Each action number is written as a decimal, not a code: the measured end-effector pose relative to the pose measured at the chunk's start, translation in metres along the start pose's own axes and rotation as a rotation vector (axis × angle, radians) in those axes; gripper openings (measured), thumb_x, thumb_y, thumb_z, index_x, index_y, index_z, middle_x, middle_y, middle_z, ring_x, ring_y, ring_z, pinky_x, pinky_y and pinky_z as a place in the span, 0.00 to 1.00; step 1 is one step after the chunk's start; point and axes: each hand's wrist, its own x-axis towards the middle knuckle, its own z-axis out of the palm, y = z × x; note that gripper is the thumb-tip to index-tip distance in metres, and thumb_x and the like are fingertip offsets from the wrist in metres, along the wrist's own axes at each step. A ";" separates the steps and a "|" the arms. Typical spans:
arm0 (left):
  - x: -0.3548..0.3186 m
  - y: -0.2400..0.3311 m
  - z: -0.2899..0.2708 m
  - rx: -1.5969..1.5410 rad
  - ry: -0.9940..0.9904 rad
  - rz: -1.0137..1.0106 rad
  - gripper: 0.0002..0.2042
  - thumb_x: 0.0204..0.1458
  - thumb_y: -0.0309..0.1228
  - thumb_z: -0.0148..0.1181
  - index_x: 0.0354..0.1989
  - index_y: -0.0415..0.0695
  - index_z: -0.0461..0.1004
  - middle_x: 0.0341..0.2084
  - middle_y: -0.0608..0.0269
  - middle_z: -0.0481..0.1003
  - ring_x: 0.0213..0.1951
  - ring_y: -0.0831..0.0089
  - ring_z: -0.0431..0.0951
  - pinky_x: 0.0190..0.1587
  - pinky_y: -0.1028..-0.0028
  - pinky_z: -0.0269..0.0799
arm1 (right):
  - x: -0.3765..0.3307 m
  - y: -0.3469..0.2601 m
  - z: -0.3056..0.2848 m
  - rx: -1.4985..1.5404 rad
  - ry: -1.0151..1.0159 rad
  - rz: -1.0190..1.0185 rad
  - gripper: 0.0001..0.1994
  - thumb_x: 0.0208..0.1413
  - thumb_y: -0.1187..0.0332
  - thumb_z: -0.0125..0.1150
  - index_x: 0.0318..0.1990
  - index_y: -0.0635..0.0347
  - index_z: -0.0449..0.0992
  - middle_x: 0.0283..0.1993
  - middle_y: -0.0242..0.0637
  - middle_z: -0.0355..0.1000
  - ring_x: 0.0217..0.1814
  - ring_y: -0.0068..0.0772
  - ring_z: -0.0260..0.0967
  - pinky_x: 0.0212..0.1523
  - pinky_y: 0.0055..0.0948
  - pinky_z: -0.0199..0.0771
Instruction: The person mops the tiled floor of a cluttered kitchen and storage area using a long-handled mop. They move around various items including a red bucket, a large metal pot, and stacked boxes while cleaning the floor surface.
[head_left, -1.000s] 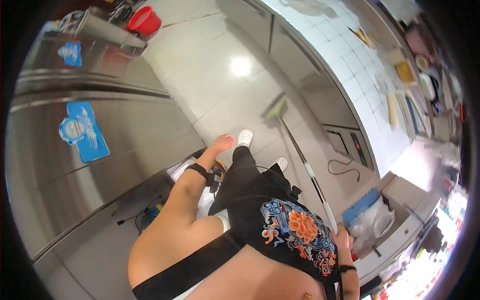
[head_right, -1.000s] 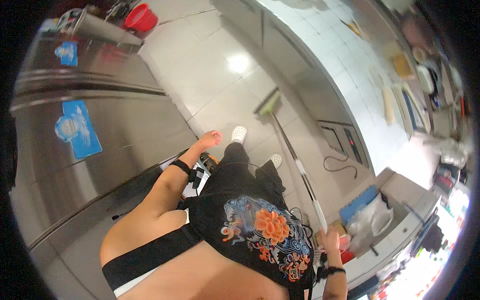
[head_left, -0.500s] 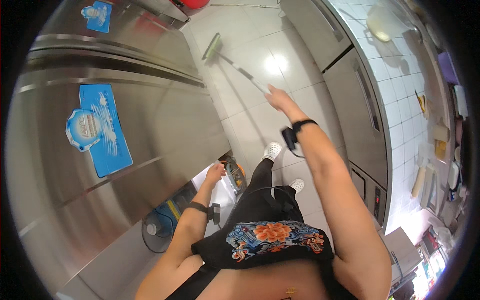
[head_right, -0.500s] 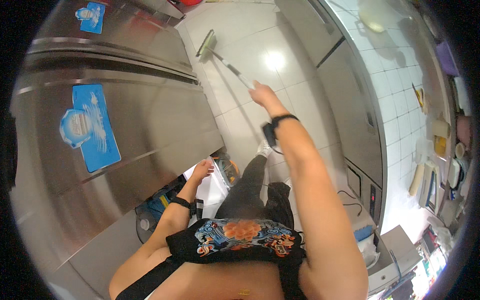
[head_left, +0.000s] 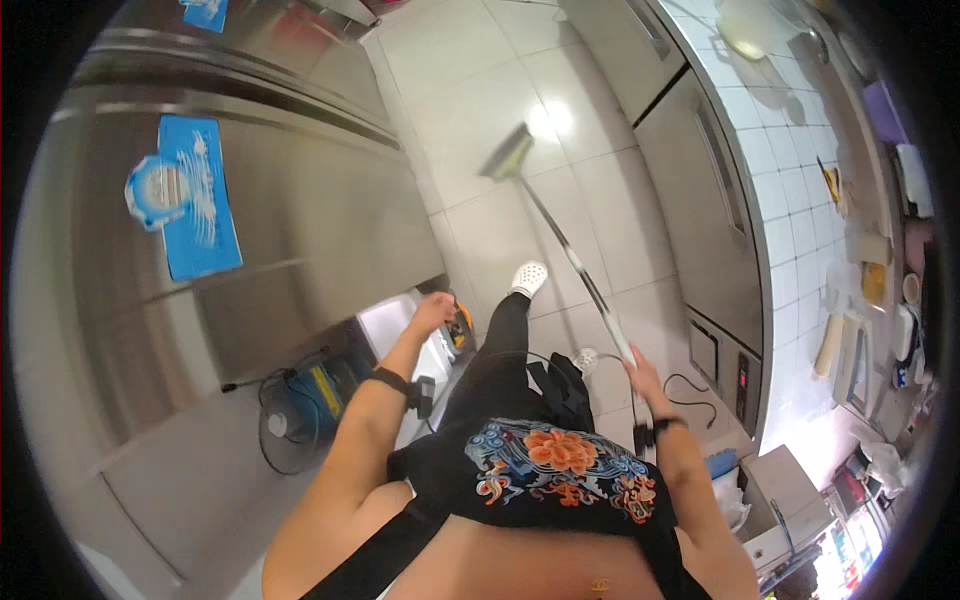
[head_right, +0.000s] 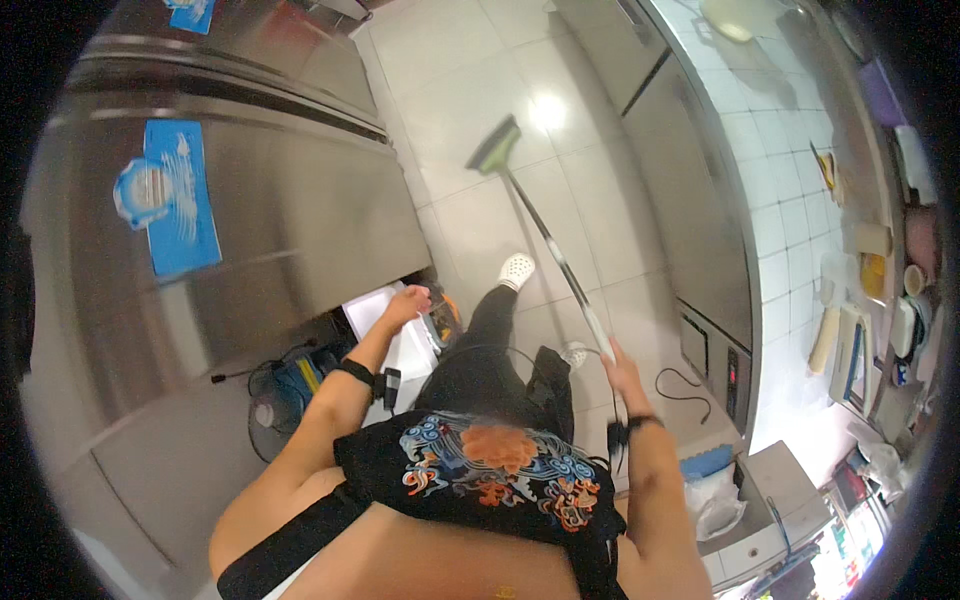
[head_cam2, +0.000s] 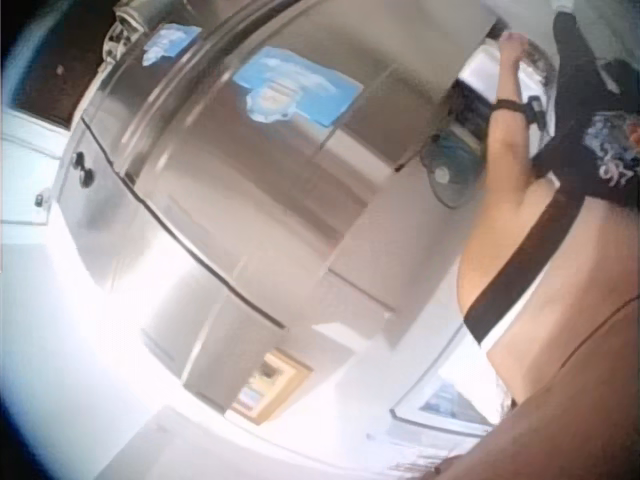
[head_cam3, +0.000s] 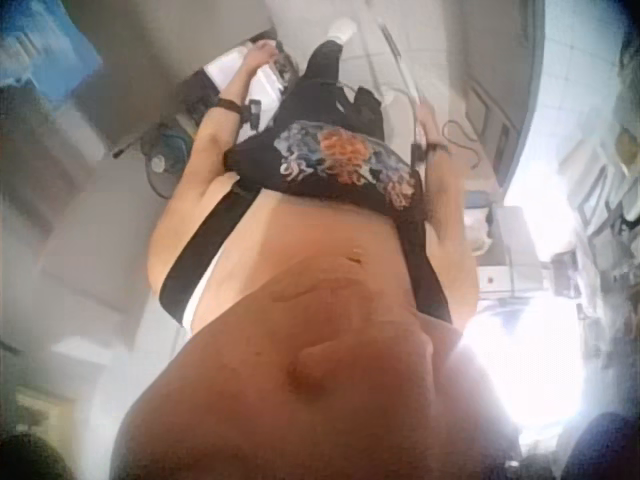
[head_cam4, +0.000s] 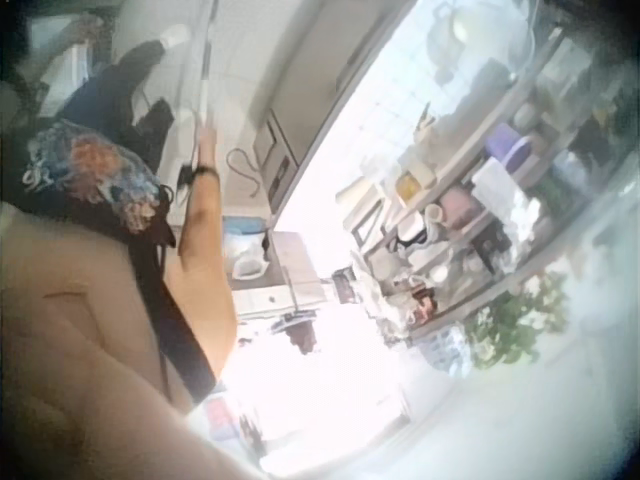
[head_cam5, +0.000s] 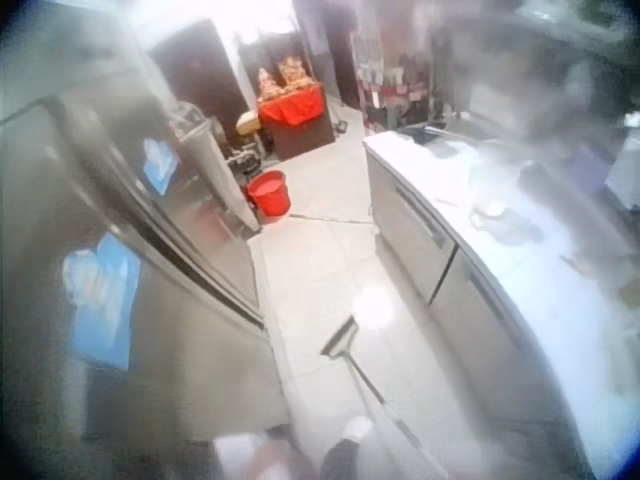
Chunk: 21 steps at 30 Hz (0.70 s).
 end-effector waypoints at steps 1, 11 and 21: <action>0.003 -0.010 0.005 -0.028 0.015 0.024 0.09 0.56 0.35 0.51 0.37 0.42 0.71 0.24 0.65 0.73 0.25 0.77 0.73 0.27 0.75 0.69 | -0.055 0.023 -0.003 0.094 -0.072 0.140 0.28 0.56 0.57 0.48 0.65 0.47 0.53 0.47 0.52 0.70 0.50 0.49 0.68 0.51 0.41 0.65; -0.015 -0.079 0.083 0.393 -0.130 0.233 0.14 0.49 0.37 0.46 0.33 0.40 0.74 0.24 0.59 0.75 0.25 0.69 0.75 0.33 0.70 0.70 | -0.446 0.111 -0.007 -0.064 0.002 0.592 0.26 0.55 0.56 0.51 0.61 0.53 0.60 0.40 0.58 0.71 0.41 0.56 0.70 0.40 0.44 0.68; 0.019 -0.076 0.079 0.287 -0.204 0.192 0.11 0.51 0.34 0.53 0.34 0.39 0.73 0.22 0.66 0.73 0.24 0.77 0.70 0.29 0.75 0.67 | -0.318 -0.006 -0.066 0.054 0.020 0.257 0.25 0.56 0.56 0.51 0.60 0.55 0.62 0.39 0.59 0.71 0.39 0.56 0.71 0.38 0.44 0.68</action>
